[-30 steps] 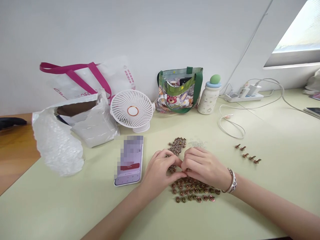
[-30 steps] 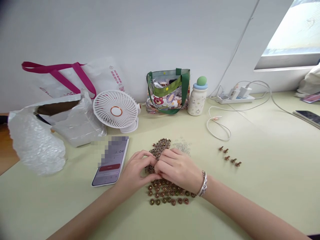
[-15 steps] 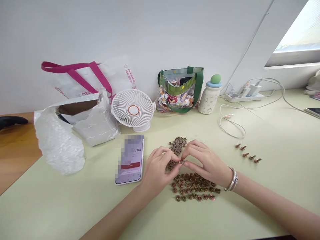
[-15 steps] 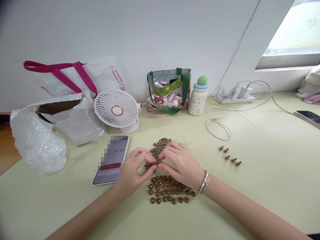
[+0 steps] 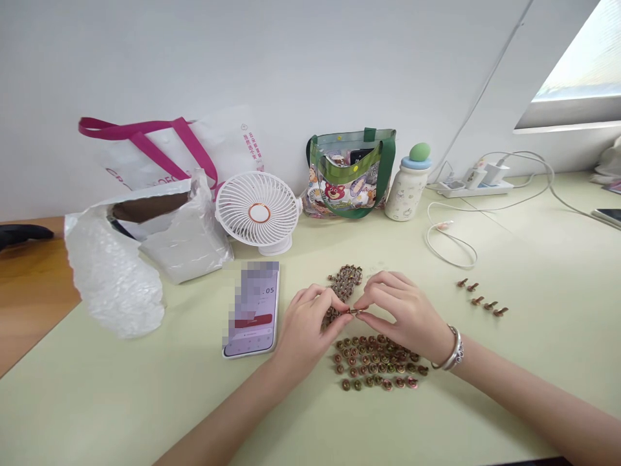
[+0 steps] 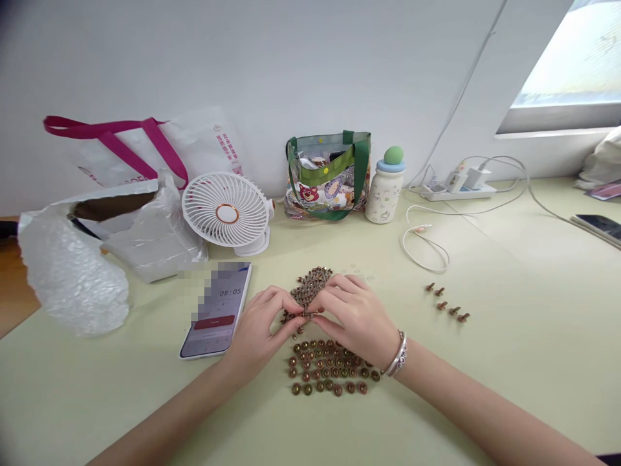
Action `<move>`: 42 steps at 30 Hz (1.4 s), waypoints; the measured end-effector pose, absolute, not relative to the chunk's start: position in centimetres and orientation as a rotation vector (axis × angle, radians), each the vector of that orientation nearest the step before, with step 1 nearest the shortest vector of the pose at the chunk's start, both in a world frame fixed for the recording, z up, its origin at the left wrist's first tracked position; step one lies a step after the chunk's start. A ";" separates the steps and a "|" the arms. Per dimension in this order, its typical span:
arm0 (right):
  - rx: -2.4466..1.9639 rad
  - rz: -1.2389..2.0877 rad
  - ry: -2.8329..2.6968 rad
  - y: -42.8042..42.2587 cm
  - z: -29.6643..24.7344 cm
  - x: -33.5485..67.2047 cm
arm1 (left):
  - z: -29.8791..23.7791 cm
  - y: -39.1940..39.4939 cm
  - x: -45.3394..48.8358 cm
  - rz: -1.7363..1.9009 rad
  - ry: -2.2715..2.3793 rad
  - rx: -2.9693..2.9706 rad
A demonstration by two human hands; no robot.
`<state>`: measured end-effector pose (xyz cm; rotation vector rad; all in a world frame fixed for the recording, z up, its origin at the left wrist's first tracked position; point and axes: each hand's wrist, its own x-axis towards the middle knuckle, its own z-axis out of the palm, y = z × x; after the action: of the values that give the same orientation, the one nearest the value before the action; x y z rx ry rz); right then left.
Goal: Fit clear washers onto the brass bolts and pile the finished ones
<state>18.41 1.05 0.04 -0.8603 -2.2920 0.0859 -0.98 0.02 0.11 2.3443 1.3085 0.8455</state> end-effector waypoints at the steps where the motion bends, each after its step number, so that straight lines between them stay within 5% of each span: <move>1: -0.850 0.023 -2.296 1.1 0.0 18.4 | 0.2 0.0 -1.0 0.841 1.317 2.340; 14: -1.298 -0.207 -2.397 4.8 -0.3 22.5 | 0.3 0.2 -1.3 0.878 1.368 2.393; 24: -0.997 0.465 -2.318 2.1 0.8 19.3 | 0.2 0.2 -1.3 0.877 1.355 2.367; 42: -0.920 0.382 -2.586 2.3 1.6 20.6 | 0.2 0.3 -1.2 0.811 1.290 2.555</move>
<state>20.60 2.25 1.61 -0.9196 -2.5865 0.3818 -1.24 0.30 0.24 2.5547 1.2900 0.8113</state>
